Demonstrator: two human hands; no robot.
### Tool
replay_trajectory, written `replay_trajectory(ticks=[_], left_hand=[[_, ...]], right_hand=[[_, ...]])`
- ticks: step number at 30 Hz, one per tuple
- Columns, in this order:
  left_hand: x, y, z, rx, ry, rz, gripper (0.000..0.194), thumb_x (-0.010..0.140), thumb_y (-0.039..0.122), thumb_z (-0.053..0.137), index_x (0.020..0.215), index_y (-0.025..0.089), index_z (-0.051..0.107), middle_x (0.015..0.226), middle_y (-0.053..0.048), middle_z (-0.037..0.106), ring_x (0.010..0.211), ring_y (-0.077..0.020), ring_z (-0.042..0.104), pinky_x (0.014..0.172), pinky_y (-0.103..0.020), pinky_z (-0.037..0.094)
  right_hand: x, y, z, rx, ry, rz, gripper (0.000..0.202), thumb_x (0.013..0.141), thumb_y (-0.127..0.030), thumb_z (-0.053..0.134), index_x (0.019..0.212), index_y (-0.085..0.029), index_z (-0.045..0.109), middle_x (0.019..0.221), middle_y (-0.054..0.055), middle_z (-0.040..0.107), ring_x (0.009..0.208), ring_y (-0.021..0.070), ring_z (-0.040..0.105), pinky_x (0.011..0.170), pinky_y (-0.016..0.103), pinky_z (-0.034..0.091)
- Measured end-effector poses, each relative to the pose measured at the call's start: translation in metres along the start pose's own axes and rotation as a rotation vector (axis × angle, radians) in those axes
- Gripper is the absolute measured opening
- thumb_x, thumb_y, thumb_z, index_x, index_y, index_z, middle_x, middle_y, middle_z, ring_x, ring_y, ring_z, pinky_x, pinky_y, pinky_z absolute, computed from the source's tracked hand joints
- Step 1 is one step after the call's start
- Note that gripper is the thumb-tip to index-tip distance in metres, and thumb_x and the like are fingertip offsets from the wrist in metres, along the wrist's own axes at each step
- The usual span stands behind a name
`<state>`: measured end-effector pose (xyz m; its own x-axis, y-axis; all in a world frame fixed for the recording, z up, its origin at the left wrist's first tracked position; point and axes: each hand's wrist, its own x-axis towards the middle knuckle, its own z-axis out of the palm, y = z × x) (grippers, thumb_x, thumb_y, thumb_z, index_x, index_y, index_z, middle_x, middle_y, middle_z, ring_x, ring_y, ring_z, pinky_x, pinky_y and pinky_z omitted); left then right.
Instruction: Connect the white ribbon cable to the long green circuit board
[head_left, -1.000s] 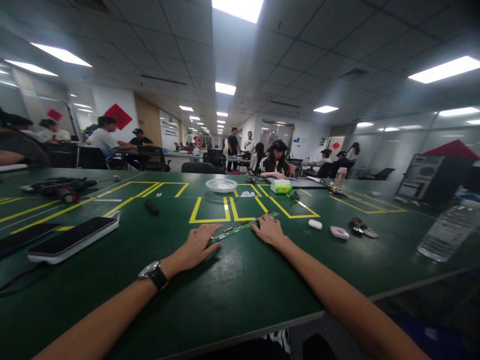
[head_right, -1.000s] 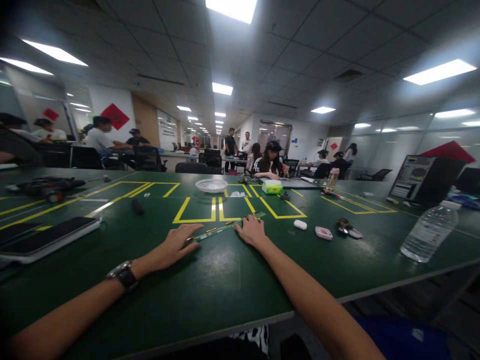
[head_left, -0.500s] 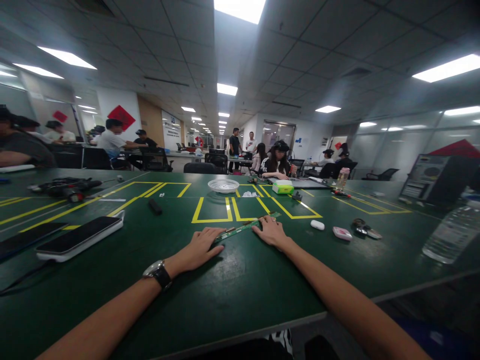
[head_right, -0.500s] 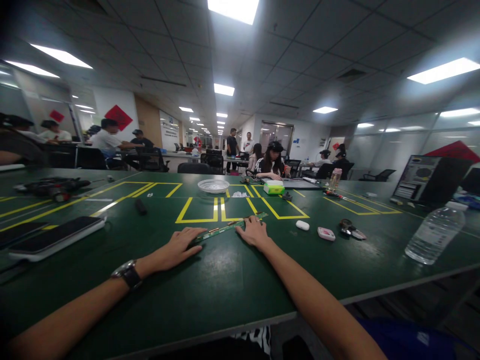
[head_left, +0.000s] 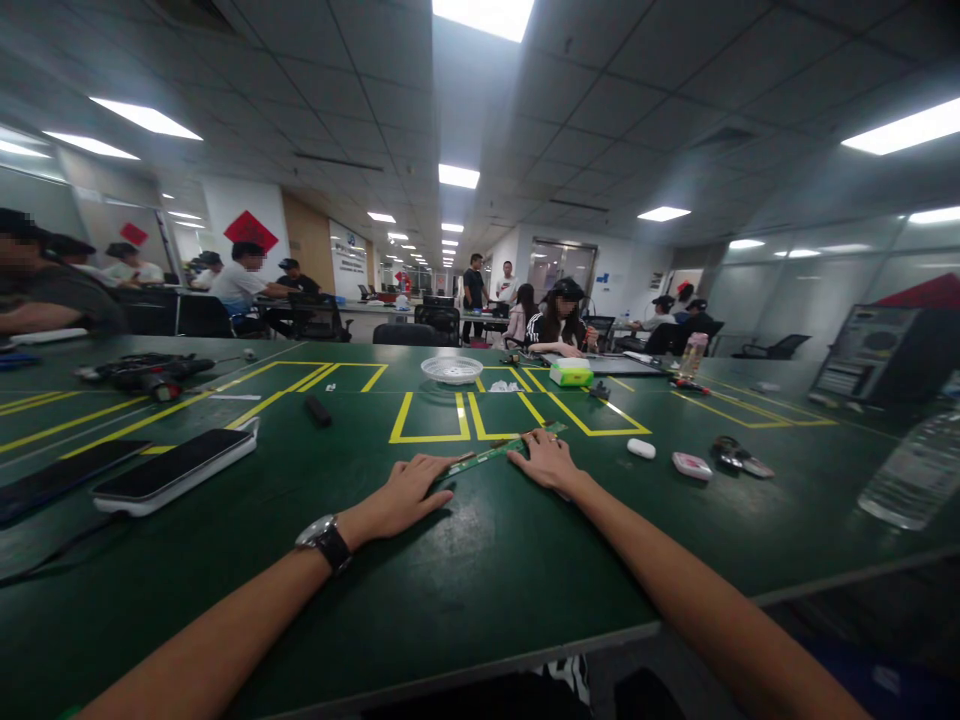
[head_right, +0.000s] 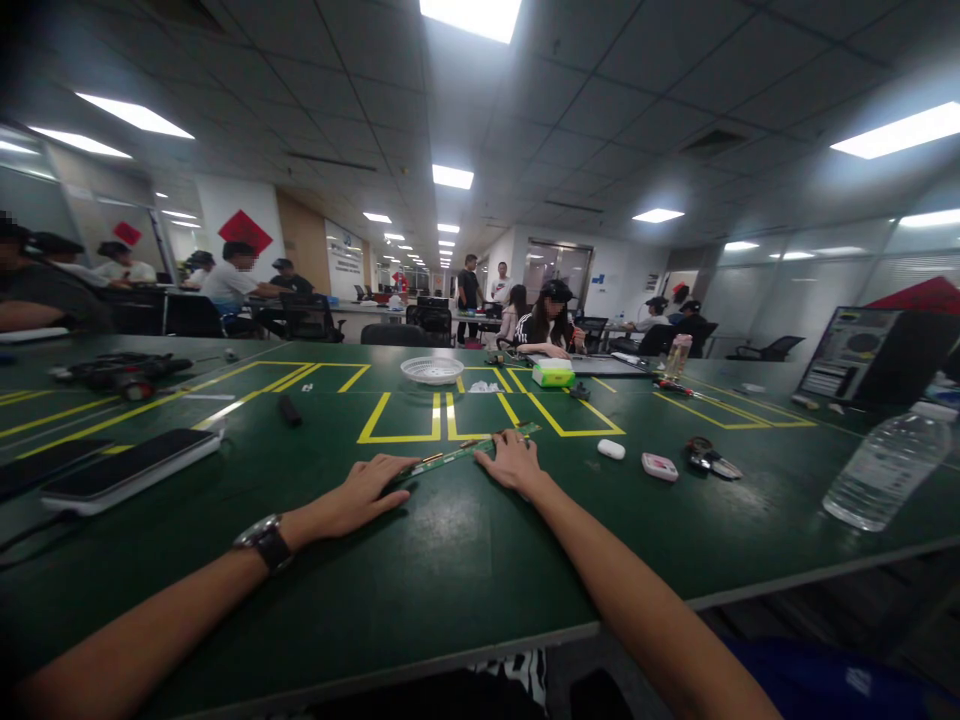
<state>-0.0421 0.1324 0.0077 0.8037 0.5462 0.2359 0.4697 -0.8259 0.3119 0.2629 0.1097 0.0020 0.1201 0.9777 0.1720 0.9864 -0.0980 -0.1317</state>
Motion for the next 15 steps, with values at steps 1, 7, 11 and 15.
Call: replay_trajectory(ticks=[1, 7, 11, 15], left_hand=[[0.0001, -0.0008, 0.0004, 0.001, -0.002, -0.001, 0.051, 0.101, 0.046, 0.04, 0.148, 0.03, 0.032, 0.147, -0.006, 0.045, 0.129, -0.0278, 0.042, 0.103, -0.042, 0.033], [0.0008, -0.0035, 0.0023, -0.002, -0.014, -0.007, 0.051, 0.101, 0.045, 0.042, 0.148, 0.029, 0.033, 0.147, -0.006, 0.045, 0.13, -0.0272, 0.041, 0.104, -0.043, 0.032], [0.0009, -0.0032, 0.0025, -0.009, -0.013, -0.011, 0.05, 0.101, 0.045, 0.043, 0.147, 0.03, 0.034, 0.145, -0.005, 0.047, 0.128, -0.027, 0.042, 0.103, -0.043, 0.033], [0.0013, -0.0002, 0.0008, 0.006, -0.01, -0.027, 0.05, 0.1, 0.044, 0.043, 0.147, 0.028, 0.035, 0.145, -0.006, 0.047, 0.129, -0.0272, 0.042, 0.103, -0.043, 0.032]], right_hand=[[-0.0001, -0.0001, -0.0005, 0.0, -0.005, -0.004, 0.073, 0.092, -0.067, 0.033, 0.142, -0.015, 0.047, 0.143, 0.018, 0.045, 0.133, 0.0349, 0.038, 0.107, 0.052, 0.026], [0.0001, -0.0003, -0.0017, -0.007, -0.037, -0.017, 0.076, 0.092, -0.069, 0.029, 0.145, -0.017, 0.043, 0.148, 0.017, 0.041, 0.137, 0.0351, 0.033, 0.11, 0.052, 0.021], [0.0021, 0.0013, 0.0005, -0.007, -0.058, -0.012, 0.08, 0.092, -0.071, 0.026, 0.15, -0.017, 0.037, 0.155, 0.015, 0.035, 0.141, 0.036, 0.029, 0.112, 0.054, 0.017], [0.0043, 0.0034, 0.0039, -0.006, -0.057, -0.01, 0.08, 0.092, -0.072, 0.024, 0.151, -0.018, 0.035, 0.157, 0.013, 0.032, 0.142, 0.0351, 0.027, 0.112, 0.055, 0.016]])
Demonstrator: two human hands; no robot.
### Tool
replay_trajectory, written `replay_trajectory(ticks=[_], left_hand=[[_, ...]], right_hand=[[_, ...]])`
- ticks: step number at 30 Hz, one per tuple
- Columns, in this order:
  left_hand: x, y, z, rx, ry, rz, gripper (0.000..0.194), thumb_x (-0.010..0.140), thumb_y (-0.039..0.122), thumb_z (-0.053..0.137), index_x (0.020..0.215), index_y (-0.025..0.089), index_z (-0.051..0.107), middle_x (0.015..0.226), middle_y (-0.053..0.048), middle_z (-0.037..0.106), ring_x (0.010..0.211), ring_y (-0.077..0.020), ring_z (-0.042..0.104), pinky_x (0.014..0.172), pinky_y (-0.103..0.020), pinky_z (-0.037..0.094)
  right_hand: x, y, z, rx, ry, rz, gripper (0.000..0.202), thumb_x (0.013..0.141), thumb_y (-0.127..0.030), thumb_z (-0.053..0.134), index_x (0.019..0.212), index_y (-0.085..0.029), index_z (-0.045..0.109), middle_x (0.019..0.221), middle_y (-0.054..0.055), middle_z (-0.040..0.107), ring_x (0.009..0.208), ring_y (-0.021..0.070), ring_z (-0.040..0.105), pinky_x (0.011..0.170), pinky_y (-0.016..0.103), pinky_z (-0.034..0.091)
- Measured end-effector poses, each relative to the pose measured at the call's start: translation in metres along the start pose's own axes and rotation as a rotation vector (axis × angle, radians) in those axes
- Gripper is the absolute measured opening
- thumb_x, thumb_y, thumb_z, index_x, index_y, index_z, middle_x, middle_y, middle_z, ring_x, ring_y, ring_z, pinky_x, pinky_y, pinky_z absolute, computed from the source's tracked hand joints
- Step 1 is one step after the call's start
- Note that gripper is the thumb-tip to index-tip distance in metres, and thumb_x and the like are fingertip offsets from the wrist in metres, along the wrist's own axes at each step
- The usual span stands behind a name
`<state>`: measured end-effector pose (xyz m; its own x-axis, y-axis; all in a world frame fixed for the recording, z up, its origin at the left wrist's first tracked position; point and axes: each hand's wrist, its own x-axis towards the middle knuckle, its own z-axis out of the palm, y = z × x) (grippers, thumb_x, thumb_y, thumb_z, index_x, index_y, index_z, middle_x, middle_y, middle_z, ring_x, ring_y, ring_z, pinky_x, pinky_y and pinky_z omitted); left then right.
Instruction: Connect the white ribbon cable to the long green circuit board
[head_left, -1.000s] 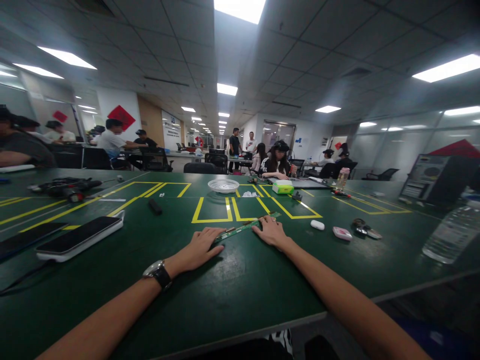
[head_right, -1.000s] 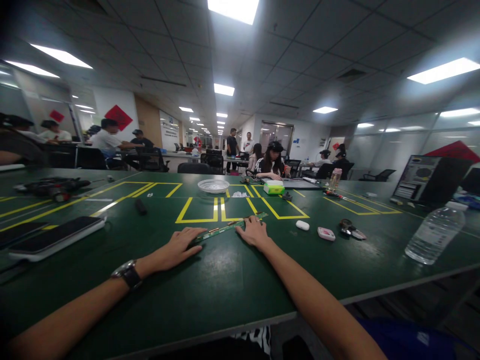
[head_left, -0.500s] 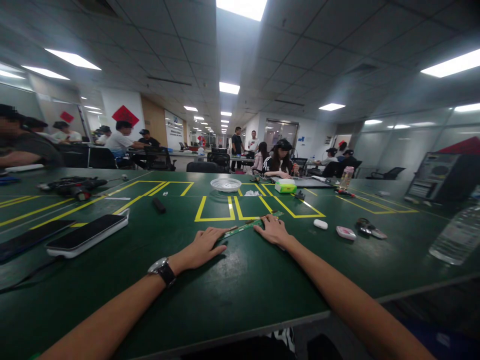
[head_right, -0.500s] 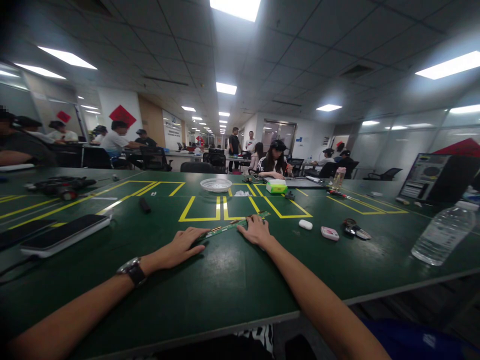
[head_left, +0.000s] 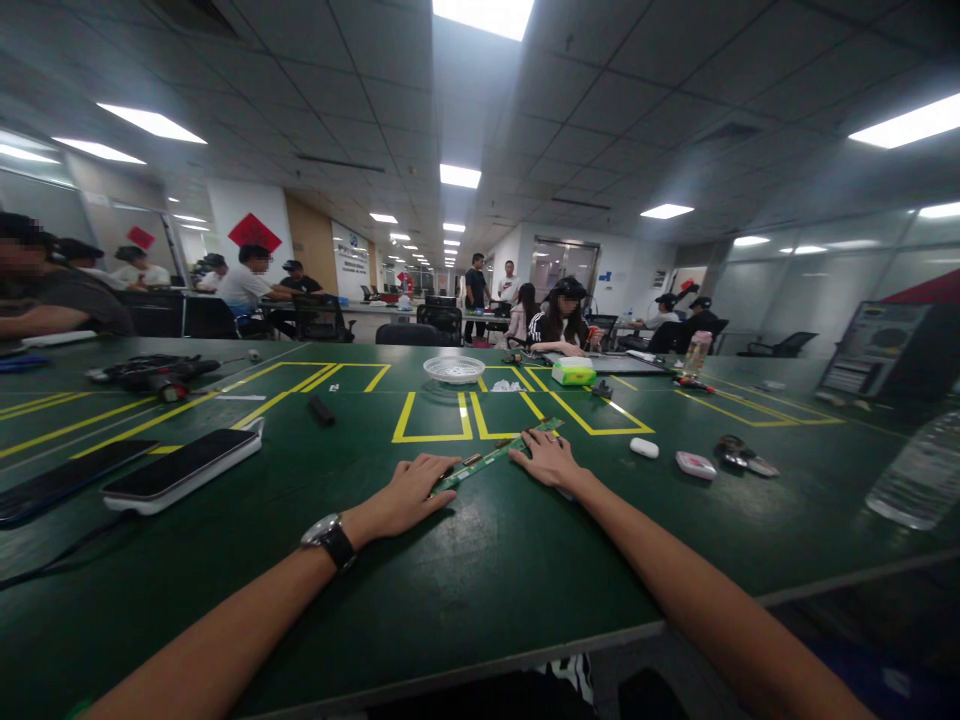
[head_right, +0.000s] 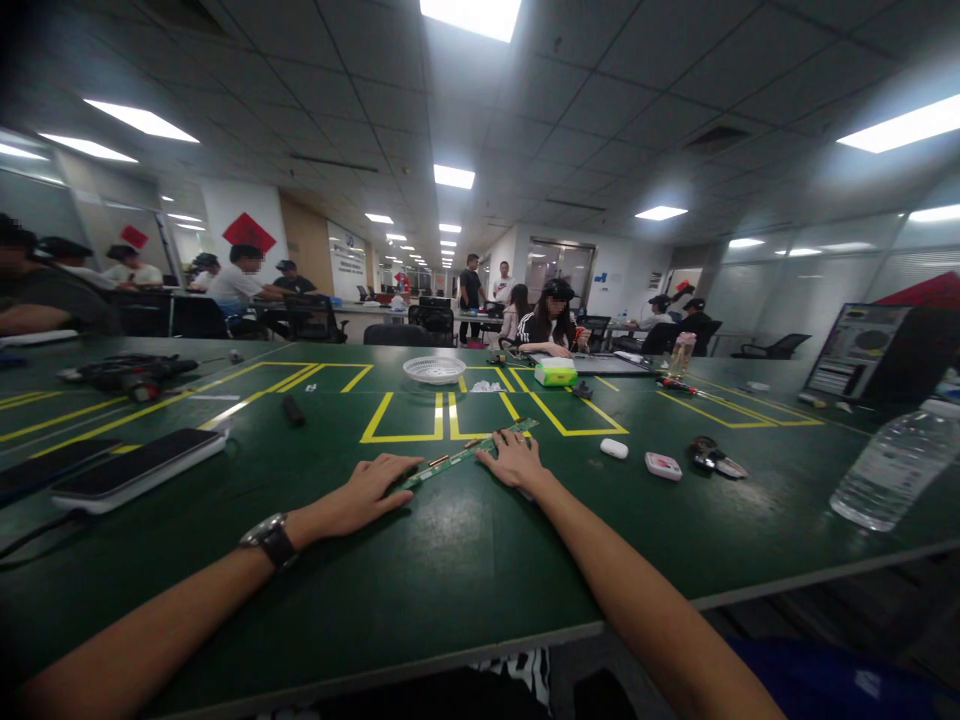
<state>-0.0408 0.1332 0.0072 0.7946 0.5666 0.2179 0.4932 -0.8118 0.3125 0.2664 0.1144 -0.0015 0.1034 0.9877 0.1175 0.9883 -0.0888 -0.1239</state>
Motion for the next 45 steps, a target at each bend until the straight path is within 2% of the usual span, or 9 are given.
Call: replay_trajectory(ticks=[8, 13, 20, 27, 29, 33, 35, 39, 45], left_hand=[[0.0, 0.007, -0.004, 0.021, 0.017, 0.005, 0.048, 0.1, 0.042, 0.042, 0.146, 0.028, 0.036, 0.144, -0.006, 0.048, 0.128, -0.0273, 0.043, 0.102, -0.042, 0.034], [0.003, 0.001, -0.001, 0.033, 0.064, 0.023, 0.046, 0.1, 0.042, 0.044, 0.143, 0.027, 0.04, 0.142, -0.006, 0.049, 0.129, -0.0266, 0.042, 0.102, -0.043, 0.035], [0.004, -0.003, 0.002, 0.101, 0.118, 0.022, 0.046, 0.1, 0.045, 0.043, 0.143, 0.026, 0.041, 0.147, -0.008, 0.045, 0.135, -0.0276, 0.037, 0.105, -0.044, 0.032], [-0.001, -0.004, 0.002, 0.104, -0.071, 0.02, 0.07, 0.095, 0.064, 0.042, 0.151, 0.025, 0.03, 0.155, -0.012, 0.034, 0.14, -0.0316, 0.033, 0.108, -0.049, 0.027], [-0.001, -0.004, 0.002, 0.097, -0.092, 0.013, 0.071, 0.094, 0.066, 0.04, 0.151, 0.025, 0.032, 0.156, -0.012, 0.033, 0.14, -0.0323, 0.033, 0.108, -0.051, 0.026], [-0.001, -0.002, 0.0, 0.09, -0.097, -0.001, 0.07, 0.095, 0.067, 0.038, 0.15, 0.023, 0.034, 0.157, -0.012, 0.031, 0.141, -0.033, 0.03, 0.109, -0.052, 0.025], [-0.001, -0.001, -0.001, 0.084, -0.1, -0.014, 0.072, 0.095, 0.068, 0.038, 0.15, 0.023, 0.034, 0.157, -0.012, 0.03, 0.142, -0.0331, 0.029, 0.11, -0.053, 0.024], [-0.001, -0.003, 0.0, 0.081, -0.092, -0.037, 0.073, 0.094, 0.069, 0.036, 0.151, 0.023, 0.033, 0.158, -0.012, 0.029, 0.143, -0.0341, 0.027, 0.11, -0.055, 0.022], [0.0, -0.009, 0.005, 0.089, -0.099, -0.034, 0.074, 0.094, 0.071, 0.034, 0.151, 0.023, 0.033, 0.158, -0.014, 0.027, 0.143, -0.0342, 0.026, 0.11, -0.056, 0.022]], right_hand=[[-0.002, -0.001, -0.004, -0.026, 0.105, -0.016, 0.064, 0.099, -0.058, 0.023, 0.143, -0.018, 0.047, 0.15, 0.016, 0.042, 0.138, 0.0343, 0.033, 0.108, 0.056, 0.02], [-0.004, -0.005, -0.014, -0.039, 0.052, -0.148, 0.055, 0.101, -0.052, 0.024, 0.129, -0.024, 0.061, 0.138, 0.014, 0.056, 0.128, 0.034, 0.046, 0.106, 0.061, 0.019], [-0.017, -0.029, -0.023, 0.027, -0.045, -0.498, 0.045, 0.102, -0.045, 0.035, 0.137, -0.028, 0.055, 0.145, 0.008, 0.052, 0.135, 0.0272, 0.043, 0.112, 0.052, 0.02], [-0.051, -0.078, -0.03, 0.232, -0.065, -0.952, 0.036, 0.099, -0.035, 0.048, 0.132, -0.026, 0.059, 0.134, 0.007, 0.061, 0.128, 0.0213, 0.05, 0.107, 0.037, 0.035], [-0.049, -0.075, -0.033, 0.218, -0.025, -0.858, 0.034, 0.097, -0.032, 0.05, 0.128, -0.025, 0.062, 0.131, 0.006, 0.063, 0.125, 0.0205, 0.053, 0.107, 0.035, 0.035], [-0.03, -0.039, -0.037, 0.073, 0.091, -0.284, 0.032, 0.095, -0.03, 0.047, 0.114, -0.017, 0.07, 0.119, 0.014, 0.068, 0.114, 0.0274, 0.059, 0.102, 0.038, 0.039], [-0.022, -0.017, -0.037, 0.035, 0.096, -0.169, 0.033, 0.094, -0.027, 0.046, 0.104, -0.011, 0.073, 0.109, 0.019, 0.069, 0.106, 0.0321, 0.061, 0.096, 0.042, 0.042], [-0.018, -0.001, -0.032, 0.028, 0.093, -0.183, 0.028, 0.089, -0.021, 0.05, 0.1, -0.011, 0.074, 0.105, 0.017, 0.069, 0.101, 0.0303, 0.062, 0.089, 0.038, 0.045], [-0.03, -0.045, -0.02, 0.157, 0.067, -0.463, 0.018, 0.087, -0.02, 0.059, 0.098, -0.02, 0.073, 0.102, 0.005, 0.07, 0.097, 0.0185, 0.062, 0.089, 0.028, 0.044]])
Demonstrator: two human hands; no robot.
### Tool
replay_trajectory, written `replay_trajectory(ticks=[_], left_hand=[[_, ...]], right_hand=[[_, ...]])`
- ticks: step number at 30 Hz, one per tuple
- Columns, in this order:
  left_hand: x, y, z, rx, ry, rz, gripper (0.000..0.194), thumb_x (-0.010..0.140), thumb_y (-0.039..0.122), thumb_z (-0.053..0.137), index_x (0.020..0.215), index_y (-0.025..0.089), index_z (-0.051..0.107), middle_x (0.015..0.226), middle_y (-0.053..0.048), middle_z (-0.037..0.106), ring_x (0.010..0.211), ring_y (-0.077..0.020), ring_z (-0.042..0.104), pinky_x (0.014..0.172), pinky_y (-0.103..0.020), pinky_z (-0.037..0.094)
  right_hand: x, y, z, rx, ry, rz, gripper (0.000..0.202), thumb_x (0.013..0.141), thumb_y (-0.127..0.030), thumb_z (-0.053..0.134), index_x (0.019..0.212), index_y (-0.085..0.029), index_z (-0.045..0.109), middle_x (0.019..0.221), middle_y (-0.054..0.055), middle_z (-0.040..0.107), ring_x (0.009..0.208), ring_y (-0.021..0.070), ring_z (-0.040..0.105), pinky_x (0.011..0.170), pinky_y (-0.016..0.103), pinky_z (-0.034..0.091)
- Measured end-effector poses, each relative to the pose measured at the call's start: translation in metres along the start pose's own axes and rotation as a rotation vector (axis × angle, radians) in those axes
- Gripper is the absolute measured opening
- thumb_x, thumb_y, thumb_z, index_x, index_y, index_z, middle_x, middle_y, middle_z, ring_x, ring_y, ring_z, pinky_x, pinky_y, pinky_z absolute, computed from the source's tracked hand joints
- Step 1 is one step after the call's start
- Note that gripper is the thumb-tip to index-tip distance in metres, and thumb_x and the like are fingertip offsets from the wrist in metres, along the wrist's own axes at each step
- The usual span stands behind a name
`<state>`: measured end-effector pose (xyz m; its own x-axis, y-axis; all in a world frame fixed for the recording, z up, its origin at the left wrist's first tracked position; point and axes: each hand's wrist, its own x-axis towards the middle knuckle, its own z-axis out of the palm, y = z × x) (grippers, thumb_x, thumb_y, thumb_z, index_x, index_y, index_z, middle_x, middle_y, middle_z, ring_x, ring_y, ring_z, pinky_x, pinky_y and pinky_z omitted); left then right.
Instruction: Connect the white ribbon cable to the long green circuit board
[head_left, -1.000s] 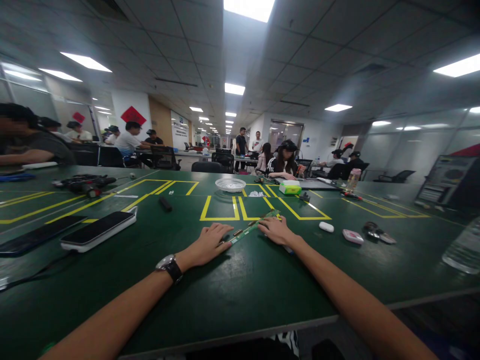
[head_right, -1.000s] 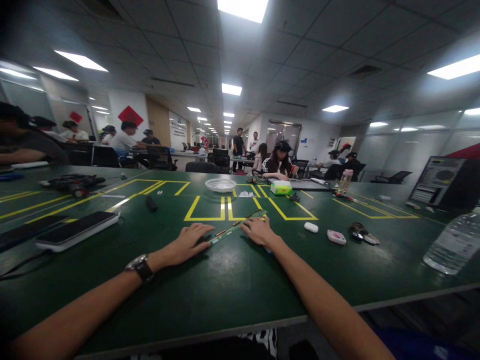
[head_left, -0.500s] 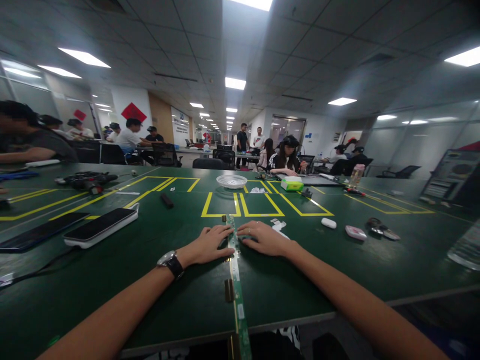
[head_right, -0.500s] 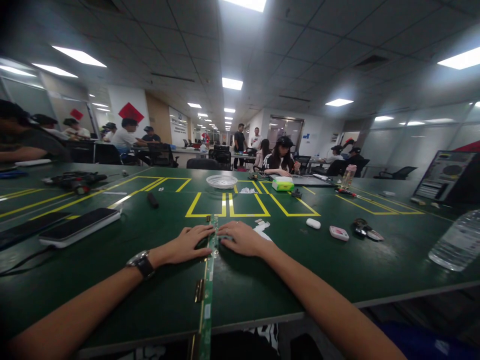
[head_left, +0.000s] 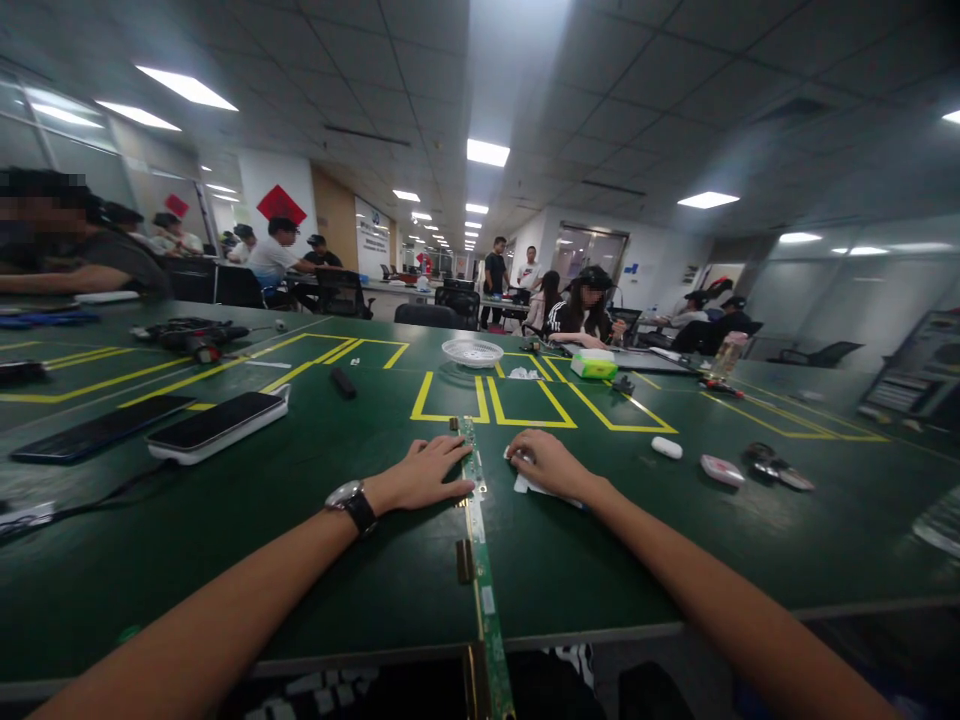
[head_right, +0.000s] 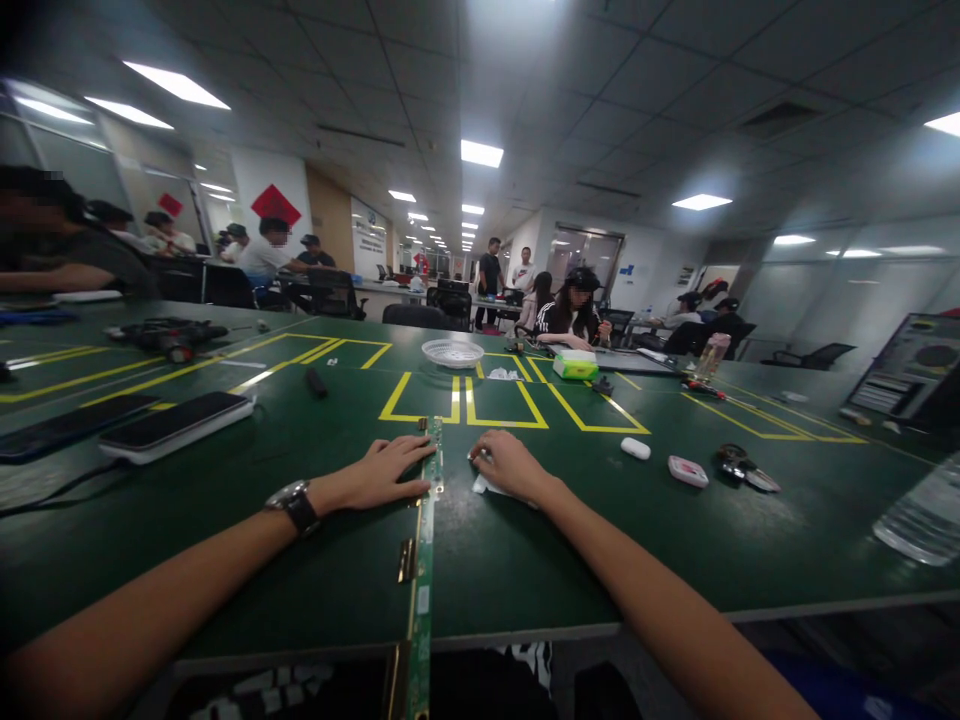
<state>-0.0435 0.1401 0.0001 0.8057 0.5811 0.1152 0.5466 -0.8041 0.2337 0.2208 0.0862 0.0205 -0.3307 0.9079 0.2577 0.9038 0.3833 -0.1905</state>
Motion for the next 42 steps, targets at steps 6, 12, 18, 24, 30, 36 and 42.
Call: replay_trajectory(ticks=[6, 12, 18, 24, 30, 36, 42], left_hand=[[0.001, 0.0, 0.002, -0.008, -0.002, 0.001, 0.074, 0.094, 0.072, 0.033, 0.151, 0.024, 0.034, 0.158, -0.014, 0.027, 0.143, -0.0353, 0.026, 0.109, -0.057, 0.021], [0.003, -0.001, 0.005, -0.007, 0.009, 0.011, 0.073, 0.093, 0.072, 0.034, 0.151, 0.027, 0.034, 0.158, -0.013, 0.027, 0.143, -0.0358, 0.026, 0.109, -0.056, 0.02], [0.002, 0.003, 0.003, 0.012, 0.006, 0.009, 0.071, 0.094, 0.07, 0.034, 0.15, 0.026, 0.035, 0.158, -0.013, 0.028, 0.143, -0.0353, 0.026, 0.108, -0.056, 0.022], [0.002, 0.001, 0.004, 0.002, 0.013, 0.04, 0.069, 0.095, 0.068, 0.035, 0.15, 0.028, 0.035, 0.159, -0.012, 0.027, 0.142, -0.0356, 0.027, 0.108, -0.055, 0.021], [0.001, -0.001, 0.0, -0.018, -0.046, 0.102, 0.068, 0.097, 0.067, 0.033, 0.153, 0.029, 0.028, 0.161, -0.01, 0.021, 0.144, -0.035, 0.022, 0.109, -0.056, 0.019], [-0.001, 0.0, 0.0, -0.021, -0.061, 0.143, 0.066, 0.098, 0.065, 0.032, 0.153, 0.028, 0.026, 0.161, -0.01, 0.019, 0.146, -0.0325, 0.02, 0.111, -0.053, 0.017], [-0.001, -0.001, 0.002, -0.007, -0.056, 0.148, 0.066, 0.099, 0.065, 0.028, 0.154, 0.027, 0.026, 0.161, -0.009, 0.018, 0.147, -0.0319, 0.02, 0.111, -0.054, 0.017]], right_hand=[[0.005, -0.025, 0.013, 0.142, 0.067, -0.11, 0.013, 0.083, -0.011, 0.063, 0.087, -0.019, 0.073, 0.092, 0.005, 0.069, 0.085, 0.0176, 0.062, 0.079, 0.029, 0.046], [0.008, -0.024, 0.019, 0.173, 0.115, -0.077, 0.012, 0.083, -0.013, 0.066, 0.09, -0.019, 0.074, 0.095, 0.005, 0.069, 0.085, 0.0172, 0.062, 0.079, 0.029, 0.047], [0.01, -0.021, 0.026, 0.193, 0.14, -0.116, 0.011, 0.084, -0.014, 0.066, 0.088, -0.019, 0.074, 0.093, 0.005, 0.07, 0.087, 0.0176, 0.064, 0.082, 0.03, 0.048], [0.009, -0.019, 0.027, 0.222, 0.157, -0.129, 0.012, 0.083, -0.014, 0.067, 0.088, -0.021, 0.076, 0.093, 0.005, 0.072, 0.088, 0.0182, 0.066, 0.084, 0.03, 0.049], [0.009, -0.014, 0.027, 0.258, 0.132, -0.209, 0.011, 0.087, -0.019, 0.066, 0.091, -0.023, 0.076, 0.095, 0.004, 0.074, 0.092, 0.0188, 0.067, 0.088, 0.031, 0.049], [0.006, -0.011, 0.024, 0.302, 0.107, -0.255, 0.013, 0.089, -0.024, 0.064, 0.094, -0.023, 0.076, 0.096, 0.004, 0.076, 0.095, 0.019, 0.067, 0.089, 0.031, 0.049], [0.003, -0.018, 0.024, 0.253, 0.117, -0.186, 0.016, 0.089, -0.022, 0.064, 0.099, -0.025, 0.076, 0.099, 0.003, 0.077, 0.094, 0.0187, 0.07, 0.089, 0.029, 0.049]])
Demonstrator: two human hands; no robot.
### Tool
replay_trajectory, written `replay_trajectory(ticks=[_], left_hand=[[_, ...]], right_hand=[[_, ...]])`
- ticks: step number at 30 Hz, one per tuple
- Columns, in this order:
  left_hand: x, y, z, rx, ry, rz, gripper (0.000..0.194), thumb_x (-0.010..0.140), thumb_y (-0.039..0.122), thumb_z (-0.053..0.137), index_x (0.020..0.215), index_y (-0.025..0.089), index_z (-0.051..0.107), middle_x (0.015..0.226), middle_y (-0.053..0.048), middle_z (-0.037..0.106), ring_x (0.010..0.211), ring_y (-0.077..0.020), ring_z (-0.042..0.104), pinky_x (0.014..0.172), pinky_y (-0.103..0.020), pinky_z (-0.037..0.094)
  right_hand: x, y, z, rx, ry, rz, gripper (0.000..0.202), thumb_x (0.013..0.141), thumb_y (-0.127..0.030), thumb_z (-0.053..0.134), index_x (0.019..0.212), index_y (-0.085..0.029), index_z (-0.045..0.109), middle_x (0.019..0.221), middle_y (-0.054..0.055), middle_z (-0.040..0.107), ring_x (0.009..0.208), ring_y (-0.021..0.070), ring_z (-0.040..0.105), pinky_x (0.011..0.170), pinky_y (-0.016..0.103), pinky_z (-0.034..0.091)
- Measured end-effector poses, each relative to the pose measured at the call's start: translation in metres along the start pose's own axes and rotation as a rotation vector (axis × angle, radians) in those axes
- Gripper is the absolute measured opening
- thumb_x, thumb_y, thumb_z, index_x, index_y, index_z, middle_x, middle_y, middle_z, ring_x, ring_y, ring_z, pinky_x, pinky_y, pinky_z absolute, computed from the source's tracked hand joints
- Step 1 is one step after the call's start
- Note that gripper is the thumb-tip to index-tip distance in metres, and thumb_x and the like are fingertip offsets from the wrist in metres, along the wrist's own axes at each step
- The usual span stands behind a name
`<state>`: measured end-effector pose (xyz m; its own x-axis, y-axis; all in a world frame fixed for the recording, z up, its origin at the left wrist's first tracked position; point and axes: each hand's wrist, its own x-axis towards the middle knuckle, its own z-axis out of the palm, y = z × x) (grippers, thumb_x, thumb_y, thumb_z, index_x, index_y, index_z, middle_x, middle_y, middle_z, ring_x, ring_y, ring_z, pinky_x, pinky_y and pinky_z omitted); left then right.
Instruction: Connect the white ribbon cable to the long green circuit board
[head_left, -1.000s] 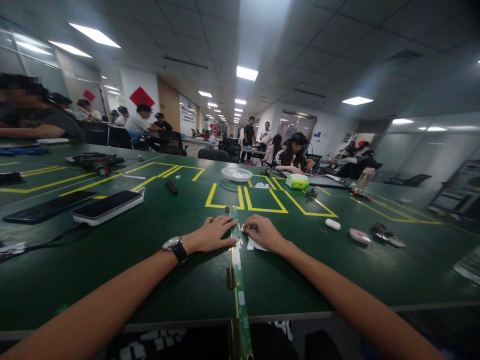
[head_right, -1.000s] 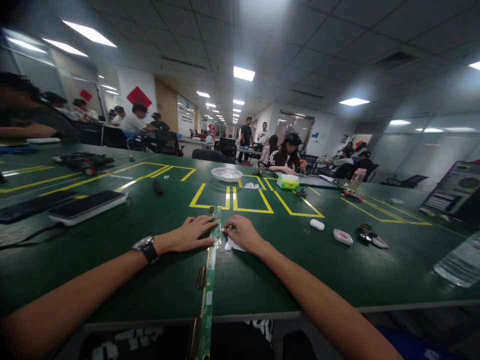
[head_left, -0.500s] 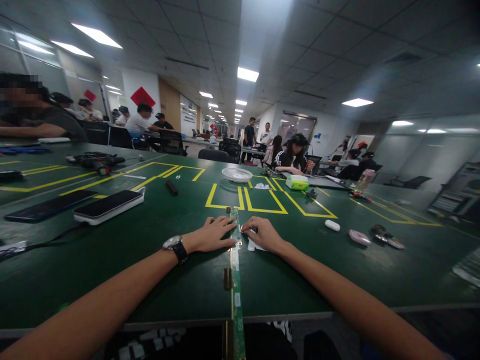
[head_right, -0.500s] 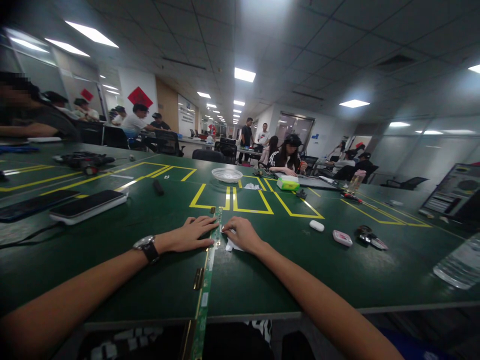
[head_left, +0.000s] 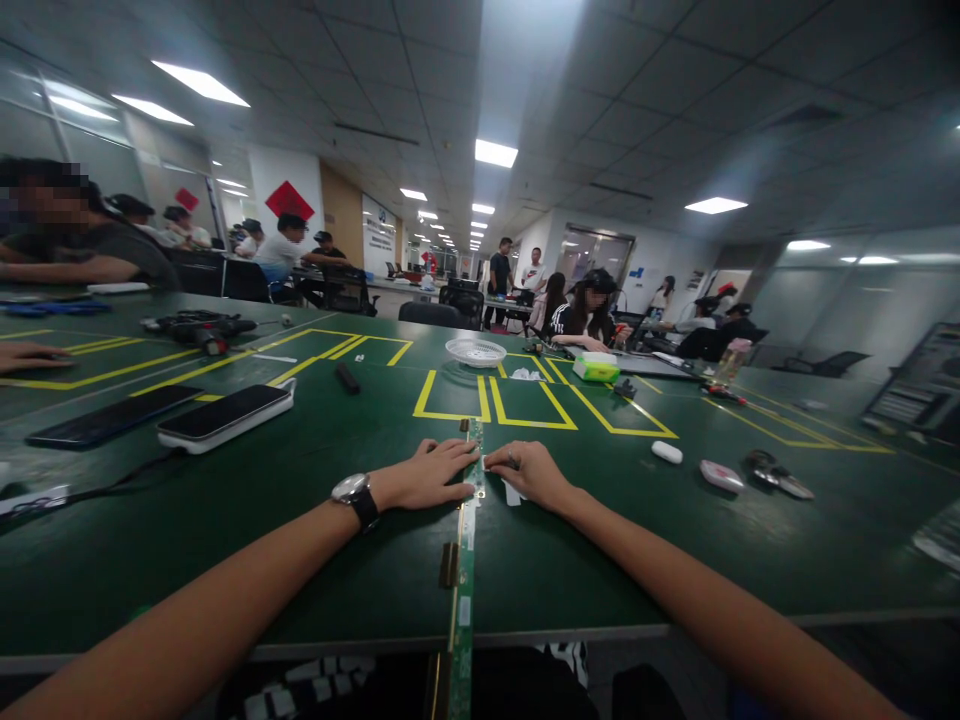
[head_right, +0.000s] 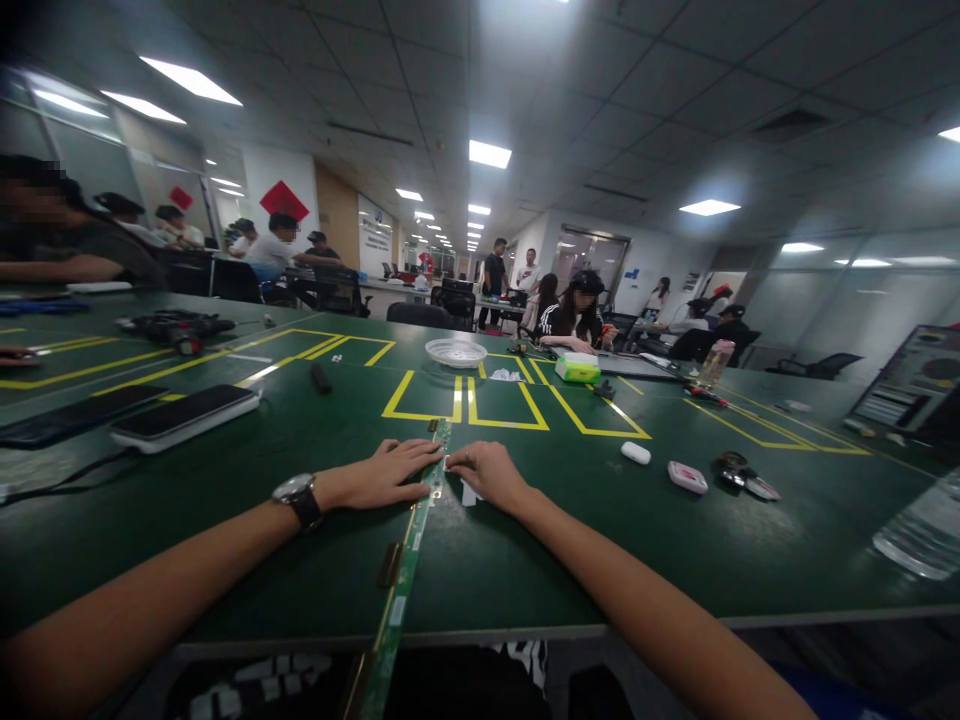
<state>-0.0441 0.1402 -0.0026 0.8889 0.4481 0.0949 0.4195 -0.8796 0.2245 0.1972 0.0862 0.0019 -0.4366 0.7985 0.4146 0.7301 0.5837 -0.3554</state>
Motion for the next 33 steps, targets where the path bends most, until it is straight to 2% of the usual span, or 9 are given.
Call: replay_trajectory(ticks=[3, 9, 14, 17, 21, 23, 26, 29, 33], left_hand=[[0.0, 0.001, 0.0, 0.004, -0.007, -0.012, 0.067, 0.099, 0.065, 0.027, 0.154, 0.026, 0.025, 0.162, -0.01, 0.018, 0.147, -0.0319, 0.019, 0.111, -0.055, 0.017], [0.0, 0.005, -0.004, 0.01, -0.038, -0.025, 0.067, 0.1, 0.063, 0.027, 0.154, 0.024, 0.024, 0.162, -0.011, 0.016, 0.147, -0.0307, 0.017, 0.112, -0.057, 0.016], [0.0, 0.005, -0.005, -0.014, -0.035, -0.025, 0.068, 0.099, 0.064, 0.029, 0.153, 0.024, 0.026, 0.162, -0.01, 0.017, 0.148, -0.031, 0.016, 0.113, -0.057, 0.015], [-0.001, 0.005, -0.006, -0.045, -0.028, -0.032, 0.069, 0.098, 0.065, 0.032, 0.153, 0.025, 0.024, 0.161, -0.01, 0.021, 0.147, -0.0311, 0.017, 0.114, -0.056, 0.016], [-0.001, 0.007, -0.009, -0.12, 0.015, -0.056, 0.072, 0.098, 0.062, 0.037, 0.156, 0.026, 0.014, 0.16, -0.01, 0.025, 0.146, -0.0303, 0.022, 0.114, -0.054, 0.019], [-0.001, 0.007, -0.01, -0.142, 0.069, -0.077, 0.07, 0.099, 0.058, 0.037, 0.156, 0.025, 0.012, 0.16, -0.01, 0.025, 0.145, -0.0295, 0.024, 0.114, -0.052, 0.021], [0.001, 0.005, -0.01, -0.118, 0.198, -0.112, 0.063, 0.101, 0.054, 0.036, 0.154, 0.025, 0.018, 0.159, -0.01, 0.025, 0.145, -0.0292, 0.024, 0.113, -0.051, 0.024], [0.004, 0.0, -0.007, -0.066, 0.304, -0.14, 0.055, 0.102, 0.049, 0.035, 0.151, 0.026, 0.026, 0.158, -0.01, 0.028, 0.143, -0.0295, 0.027, 0.111, -0.052, 0.026], [0.005, -0.004, -0.003, -0.005, 0.394, -0.14, 0.049, 0.103, 0.046, 0.036, 0.148, 0.027, 0.033, 0.153, -0.009, 0.036, 0.139, -0.029, 0.033, 0.108, -0.051, 0.03]], right_hand=[[0.001, -0.002, 0.001, -0.037, 0.005, 0.04, 0.019, 0.087, -0.02, 0.065, 0.101, -0.026, 0.076, 0.099, 0.002, 0.077, 0.092, 0.0188, 0.07, 0.087, 0.028, 0.049], [0.003, -0.002, 0.005, -0.011, 0.035, 0.082, 0.014, 0.082, -0.016, 0.07, 0.091, -0.023, 0.078, 0.091, 0.002, 0.078, 0.085, 0.0183, 0.072, 0.082, 0.026, 0.051], [0.005, -0.003, 0.001, 0.012, 0.032, 0.046, 0.012, 0.081, -0.015, 0.072, 0.089, -0.022, 0.076, 0.091, 0.002, 0.077, 0.083, 0.0173, 0.071, 0.079, 0.025, 0.051], [0.007, -0.004, -0.007, -0.017, -0.027, -0.03, 0.011, 0.084, -0.016, 0.068, 0.09, -0.021, 0.076, 0.091, 0.003, 0.076, 0.084, 0.0174, 0.071, 0.081, 0.026, 0.051], [0.008, -0.005, -0.016, -0.02, -0.061, -0.201, 0.026, 0.09, -0.009, 0.054, 0.104, -0.019, 0.073, 0.106, 0.007, 0.074, 0.102, 0.0186, 0.067, 0.093, 0.031, 0.048], [0.01, -0.006, -0.017, -0.014, -0.083, -0.272, 0.037, 0.087, -0.003, 0.049, 0.114, -0.019, 0.07, 0.116, 0.008, 0.071, 0.112, 0.019, 0.063, 0.101, 0.034, 0.045], [0.012, -0.003, -0.014, -0.026, -0.173, -0.297, 0.052, 0.081, 0.001, 0.045, 0.124, -0.02, 0.065, 0.122, 0.007, 0.068, 0.117, 0.018, 0.06, 0.104, 0.034, 0.043], [0.014, 0.008, -0.014, -0.149, -0.221, -0.174, 0.049, 0.081, -0.001, 0.047, 0.123, -0.02, 0.066, 0.127, 0.005, 0.066, 0.119, 0.0165, 0.059, 0.106, 0.029, 0.04], [0.009, 0.035, -0.024, -0.387, -0.125, 0.189, 0.032, 0.093, -0.014, 0.045, 0.114, -0.018, 0.07, 0.121, 0.007, 0.069, 0.115, 0.0187, 0.06, 0.103, 0.029, 0.04]])
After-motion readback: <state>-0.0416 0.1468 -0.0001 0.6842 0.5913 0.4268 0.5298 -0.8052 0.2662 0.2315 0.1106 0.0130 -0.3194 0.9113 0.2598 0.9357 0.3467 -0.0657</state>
